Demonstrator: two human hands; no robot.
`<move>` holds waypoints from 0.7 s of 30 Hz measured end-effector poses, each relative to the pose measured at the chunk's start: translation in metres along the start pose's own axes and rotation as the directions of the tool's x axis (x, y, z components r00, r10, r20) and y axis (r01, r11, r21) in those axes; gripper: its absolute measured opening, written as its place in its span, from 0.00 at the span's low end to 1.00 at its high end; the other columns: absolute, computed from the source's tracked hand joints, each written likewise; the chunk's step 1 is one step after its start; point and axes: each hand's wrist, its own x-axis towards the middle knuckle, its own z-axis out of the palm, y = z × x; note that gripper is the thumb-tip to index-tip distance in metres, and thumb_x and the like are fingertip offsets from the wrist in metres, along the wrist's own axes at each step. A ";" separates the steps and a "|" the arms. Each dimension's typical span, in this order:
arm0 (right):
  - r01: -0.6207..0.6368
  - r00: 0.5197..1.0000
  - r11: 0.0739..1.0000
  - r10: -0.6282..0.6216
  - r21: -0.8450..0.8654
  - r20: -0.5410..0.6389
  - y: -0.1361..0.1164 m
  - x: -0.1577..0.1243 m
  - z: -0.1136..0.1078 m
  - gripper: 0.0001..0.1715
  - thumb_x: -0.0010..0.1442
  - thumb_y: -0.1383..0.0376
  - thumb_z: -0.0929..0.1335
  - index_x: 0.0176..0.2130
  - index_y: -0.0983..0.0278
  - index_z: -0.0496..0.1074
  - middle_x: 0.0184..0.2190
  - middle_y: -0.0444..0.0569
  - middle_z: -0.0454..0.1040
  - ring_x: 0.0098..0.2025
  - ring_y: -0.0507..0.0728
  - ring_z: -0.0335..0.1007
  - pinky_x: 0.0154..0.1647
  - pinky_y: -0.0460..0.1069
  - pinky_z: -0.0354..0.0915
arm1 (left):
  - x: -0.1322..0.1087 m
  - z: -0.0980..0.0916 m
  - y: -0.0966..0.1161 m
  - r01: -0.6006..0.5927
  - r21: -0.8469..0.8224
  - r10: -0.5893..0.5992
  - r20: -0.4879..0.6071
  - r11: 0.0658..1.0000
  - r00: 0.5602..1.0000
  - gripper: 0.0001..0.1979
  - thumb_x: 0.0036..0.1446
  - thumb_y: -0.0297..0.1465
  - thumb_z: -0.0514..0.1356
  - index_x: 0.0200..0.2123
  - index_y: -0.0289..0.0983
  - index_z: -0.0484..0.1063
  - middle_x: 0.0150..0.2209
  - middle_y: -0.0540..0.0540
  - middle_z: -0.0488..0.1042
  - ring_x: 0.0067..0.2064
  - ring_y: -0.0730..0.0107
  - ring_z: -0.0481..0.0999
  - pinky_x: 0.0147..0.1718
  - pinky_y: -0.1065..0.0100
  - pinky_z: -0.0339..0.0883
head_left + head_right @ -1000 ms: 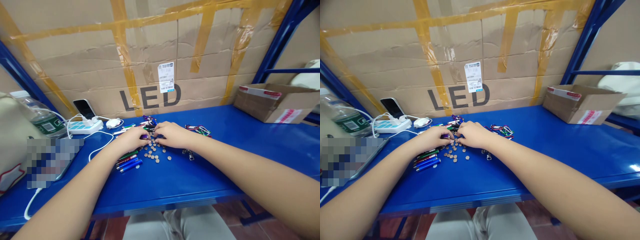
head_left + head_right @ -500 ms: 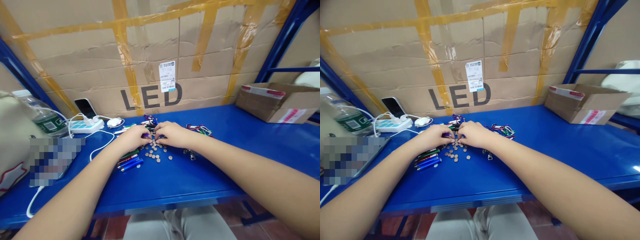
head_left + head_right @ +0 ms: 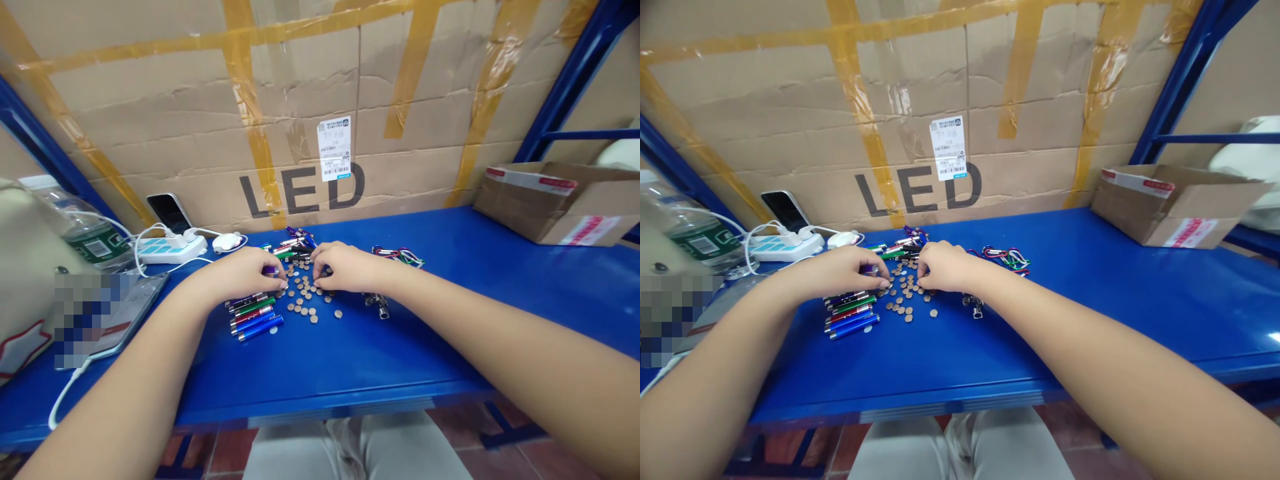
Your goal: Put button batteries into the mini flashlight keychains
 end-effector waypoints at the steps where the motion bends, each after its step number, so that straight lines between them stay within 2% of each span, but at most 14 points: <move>1: -0.003 1.000 1.000 0.003 -0.007 -0.007 0.000 0.000 0.000 0.05 0.53 0.66 0.72 0.32 0.60 0.80 0.43 0.50 0.78 0.49 0.61 0.71 0.52 0.54 0.64 | 0.000 0.000 0.000 0.005 0.004 -0.005 0.001 1.000 1.000 0.13 0.52 0.39 0.59 0.36 0.42 0.80 0.32 0.51 0.80 0.31 0.69 0.74 0.29 0.70 0.61; 9: 0.014 0.999 1.000 -0.015 -0.017 -0.043 0.001 0.002 0.002 0.03 0.53 0.68 0.72 0.31 0.61 0.78 0.49 0.50 0.75 0.52 0.61 0.69 0.56 0.56 0.61 | 0.002 0.002 0.002 -0.005 0.036 0.005 -0.005 0.999 1.000 0.11 0.52 0.35 0.59 0.37 0.42 0.80 0.36 0.51 0.80 0.34 0.69 0.74 0.33 0.71 0.61; 18: 0.055 0.997 0.998 -0.053 0.020 -0.061 0.007 0.000 0.002 0.04 0.52 0.68 0.72 0.30 0.59 0.79 0.50 0.48 0.74 0.52 0.60 0.69 0.55 0.55 0.62 | 0.010 0.010 -0.002 -0.024 0.064 0.023 0.024 0.998 0.999 0.12 0.52 0.41 0.60 0.35 0.41 0.79 0.31 0.50 0.78 0.31 0.69 0.71 0.29 0.70 0.59; 21: 0.066 0.997 0.997 -0.064 0.039 -0.051 0.008 0.000 0.001 0.04 0.52 0.68 0.72 0.29 0.59 0.79 0.51 0.47 0.73 0.54 0.60 0.68 0.55 0.54 0.61 | 0.011 0.012 0.000 -0.024 0.075 0.024 0.002 0.997 1.000 0.13 0.52 0.41 0.60 0.35 0.40 0.79 0.32 0.49 0.78 0.31 0.68 0.72 0.30 0.69 0.60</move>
